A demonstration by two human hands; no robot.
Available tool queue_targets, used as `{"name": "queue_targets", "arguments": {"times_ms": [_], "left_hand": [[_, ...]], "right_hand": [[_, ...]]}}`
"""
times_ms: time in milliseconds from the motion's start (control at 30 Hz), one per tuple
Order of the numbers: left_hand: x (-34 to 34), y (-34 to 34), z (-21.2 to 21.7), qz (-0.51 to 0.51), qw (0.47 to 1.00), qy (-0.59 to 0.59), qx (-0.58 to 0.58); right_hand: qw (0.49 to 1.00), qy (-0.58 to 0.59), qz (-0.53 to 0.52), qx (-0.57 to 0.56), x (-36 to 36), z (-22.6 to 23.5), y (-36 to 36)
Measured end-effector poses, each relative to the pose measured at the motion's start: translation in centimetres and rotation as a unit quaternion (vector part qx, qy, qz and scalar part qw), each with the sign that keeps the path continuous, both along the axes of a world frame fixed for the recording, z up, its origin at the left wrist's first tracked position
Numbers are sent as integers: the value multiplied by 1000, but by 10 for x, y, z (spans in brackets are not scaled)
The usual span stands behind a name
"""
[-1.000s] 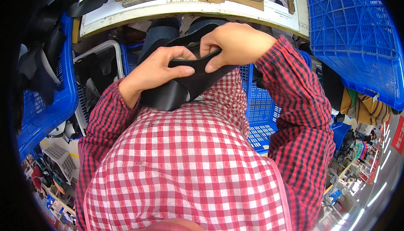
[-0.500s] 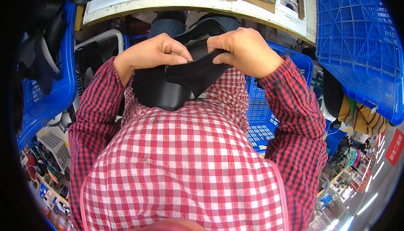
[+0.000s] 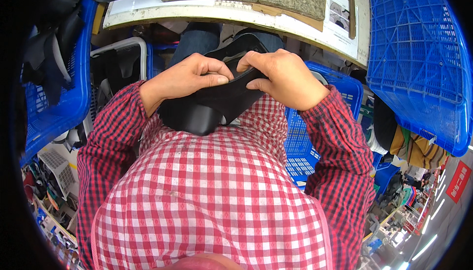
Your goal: The person repeatedly picks up black and white shoe components from a blue basket, aligns the edges by hand, and places them on the workbench. The person handles the parts one at a time, turning them over to check alignment before setting them down.
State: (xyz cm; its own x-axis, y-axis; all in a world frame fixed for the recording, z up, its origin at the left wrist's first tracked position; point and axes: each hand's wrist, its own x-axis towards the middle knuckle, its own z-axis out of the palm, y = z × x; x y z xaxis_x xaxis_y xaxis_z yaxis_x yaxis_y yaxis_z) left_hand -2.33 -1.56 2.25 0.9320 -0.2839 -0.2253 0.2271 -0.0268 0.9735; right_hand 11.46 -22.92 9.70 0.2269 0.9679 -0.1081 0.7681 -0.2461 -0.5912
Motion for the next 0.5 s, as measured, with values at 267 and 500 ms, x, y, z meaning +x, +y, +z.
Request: {"name": "queue_targets", "arguments": {"times_ms": [267, 500], "left_hand": [[-4, -9, 2, 30, 996, -4, 78], [-20, -32, 3, 150, 966, -106, 185]], "right_hand": [[997, 78, -20, -18, -2, -8, 7], [998, 38, -15, -38, 2, -9, 10]]}}
